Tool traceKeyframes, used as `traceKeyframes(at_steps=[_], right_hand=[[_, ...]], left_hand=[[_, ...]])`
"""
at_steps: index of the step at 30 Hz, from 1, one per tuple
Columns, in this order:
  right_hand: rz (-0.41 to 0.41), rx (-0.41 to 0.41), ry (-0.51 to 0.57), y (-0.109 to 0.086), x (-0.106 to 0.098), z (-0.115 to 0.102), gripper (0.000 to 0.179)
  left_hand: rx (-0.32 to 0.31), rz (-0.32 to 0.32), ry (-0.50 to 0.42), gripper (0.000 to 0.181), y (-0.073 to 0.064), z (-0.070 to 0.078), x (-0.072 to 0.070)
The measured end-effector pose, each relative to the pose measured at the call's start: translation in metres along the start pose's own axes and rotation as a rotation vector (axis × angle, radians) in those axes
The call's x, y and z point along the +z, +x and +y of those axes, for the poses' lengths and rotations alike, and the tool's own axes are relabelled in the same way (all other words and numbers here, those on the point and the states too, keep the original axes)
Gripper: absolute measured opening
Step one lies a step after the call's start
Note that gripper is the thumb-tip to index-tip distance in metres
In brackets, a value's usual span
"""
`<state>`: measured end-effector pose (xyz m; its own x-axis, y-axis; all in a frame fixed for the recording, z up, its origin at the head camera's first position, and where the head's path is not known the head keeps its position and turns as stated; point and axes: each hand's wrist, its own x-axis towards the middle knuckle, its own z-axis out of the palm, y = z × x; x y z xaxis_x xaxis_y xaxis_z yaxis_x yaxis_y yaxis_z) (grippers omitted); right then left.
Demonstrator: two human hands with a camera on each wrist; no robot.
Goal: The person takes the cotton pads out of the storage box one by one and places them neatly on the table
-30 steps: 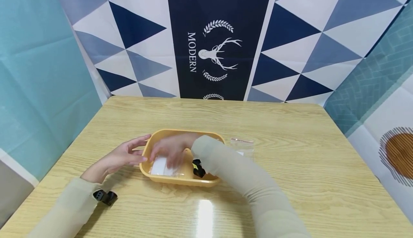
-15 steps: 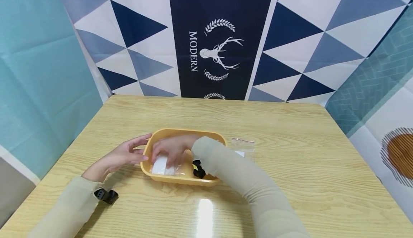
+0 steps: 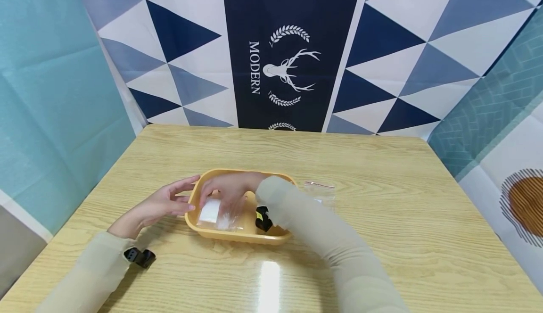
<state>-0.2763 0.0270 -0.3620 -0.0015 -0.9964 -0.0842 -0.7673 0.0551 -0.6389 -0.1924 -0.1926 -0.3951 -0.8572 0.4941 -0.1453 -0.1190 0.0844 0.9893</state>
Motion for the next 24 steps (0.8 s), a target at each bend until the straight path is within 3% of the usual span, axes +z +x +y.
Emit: traceKeyframes(at_steps=[8,24], right_hand=[[0.024,0.087,0.023,-0.010,-0.005,-0.009,0.047],[0.091,0.023,0.054,-0.035,-0.014,-0.007,0.042]], left_hand=[[-0.003,0.003,-0.009,0.083,0.000,0.000,0.000],[-0.007,0.008,-0.010,0.084,0.000,0.001,0.001]])
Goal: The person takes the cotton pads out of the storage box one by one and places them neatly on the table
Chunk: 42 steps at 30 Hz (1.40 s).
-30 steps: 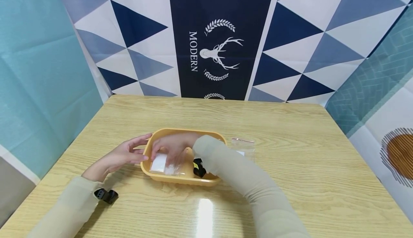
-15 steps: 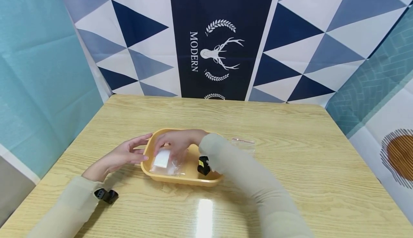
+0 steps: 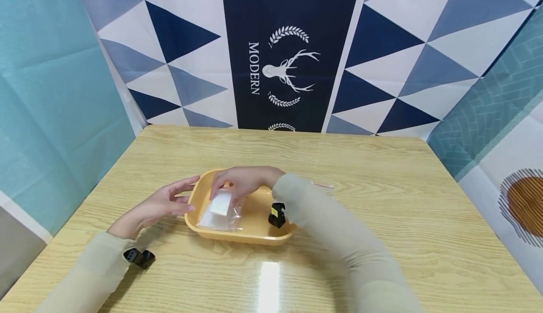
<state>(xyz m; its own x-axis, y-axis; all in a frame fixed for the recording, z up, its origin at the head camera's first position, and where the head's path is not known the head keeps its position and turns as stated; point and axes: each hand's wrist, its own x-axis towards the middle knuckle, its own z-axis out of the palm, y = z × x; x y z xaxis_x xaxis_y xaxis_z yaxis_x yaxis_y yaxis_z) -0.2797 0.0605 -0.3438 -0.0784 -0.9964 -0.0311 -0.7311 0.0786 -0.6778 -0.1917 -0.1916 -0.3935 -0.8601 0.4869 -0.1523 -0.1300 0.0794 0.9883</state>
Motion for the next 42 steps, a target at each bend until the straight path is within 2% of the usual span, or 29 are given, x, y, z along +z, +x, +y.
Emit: traceKeyframes(at_steps=[16,29,35,42], right_hand=[[0.041,0.046,-0.034,-0.038,-0.004,-0.008,0.040],[0.077,-0.015,-0.045,-0.059,-0.014,-0.013,0.041],[0.079,0.021,-0.045,-0.067,-0.015,-0.019,0.041],[0.090,0.100,-0.055,-0.077,-0.016,-0.029,0.042]], left_hand=[[0.017,-0.002,0.011,0.084,-0.001,0.001,0.001],[0.001,0.018,0.021,0.083,-0.001,0.001,0.001],[-0.005,0.035,0.040,0.083,-0.002,0.001,0.002],[0.001,0.031,0.027,0.082,-0.002,0.001,0.003]])
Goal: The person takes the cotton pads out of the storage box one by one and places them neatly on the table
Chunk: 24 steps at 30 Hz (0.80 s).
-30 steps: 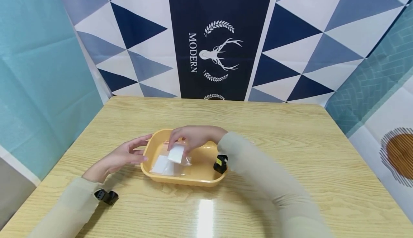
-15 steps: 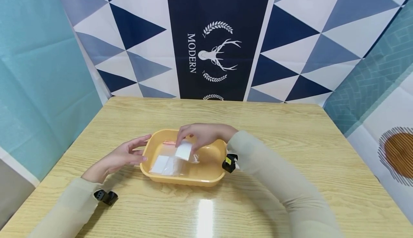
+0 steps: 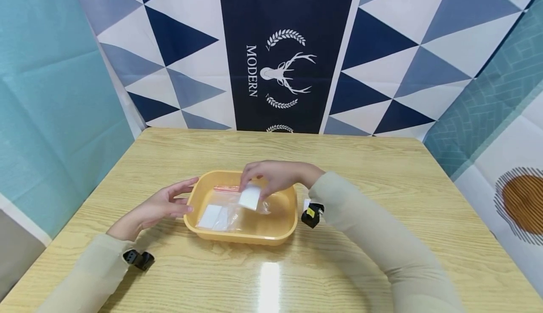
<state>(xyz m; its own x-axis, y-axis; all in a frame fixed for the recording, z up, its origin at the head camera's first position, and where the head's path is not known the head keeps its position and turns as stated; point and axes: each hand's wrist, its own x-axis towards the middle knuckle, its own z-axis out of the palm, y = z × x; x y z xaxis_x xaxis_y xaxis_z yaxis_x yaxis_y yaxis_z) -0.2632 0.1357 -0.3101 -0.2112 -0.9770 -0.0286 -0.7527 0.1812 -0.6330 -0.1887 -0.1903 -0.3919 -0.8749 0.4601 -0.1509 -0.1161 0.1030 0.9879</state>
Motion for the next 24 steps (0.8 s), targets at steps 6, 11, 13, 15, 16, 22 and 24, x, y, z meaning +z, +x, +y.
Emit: traceKeyframes(at_steps=[6,11,13,15,16,22,24], right_hand=[[0.033,0.003,0.005,-0.011,-0.003,-0.003,0.043],[0.056,-0.009,0.010,-0.021,-0.006,-0.004,0.042],[0.063,-0.016,0.010,-0.026,-0.007,-0.005,0.041],[0.070,-0.014,0.002,-0.030,-0.007,-0.006,0.042],[0.074,-0.009,-0.004,-0.033,-0.007,-0.006,0.042],[0.093,0.024,-0.039,-0.047,-0.007,-0.006,0.041],[0.101,0.018,-0.052,-0.052,-0.006,-0.006,0.041]], left_hand=[[0.009,-0.010,-0.009,0.083,0.000,0.000,0.000],[0.015,-0.024,-0.025,0.083,0.000,0.000,0.000],[0.012,-0.018,-0.017,0.083,0.000,0.000,0.000],[0.010,-0.011,-0.009,0.083,0.000,0.000,0.000],[0.008,-0.007,-0.004,0.083,0.000,0.000,0.000],[0.004,-0.003,-0.001,0.082,0.000,0.000,0.000],[0.004,-0.003,-0.001,0.082,0.000,-0.001,0.001]])
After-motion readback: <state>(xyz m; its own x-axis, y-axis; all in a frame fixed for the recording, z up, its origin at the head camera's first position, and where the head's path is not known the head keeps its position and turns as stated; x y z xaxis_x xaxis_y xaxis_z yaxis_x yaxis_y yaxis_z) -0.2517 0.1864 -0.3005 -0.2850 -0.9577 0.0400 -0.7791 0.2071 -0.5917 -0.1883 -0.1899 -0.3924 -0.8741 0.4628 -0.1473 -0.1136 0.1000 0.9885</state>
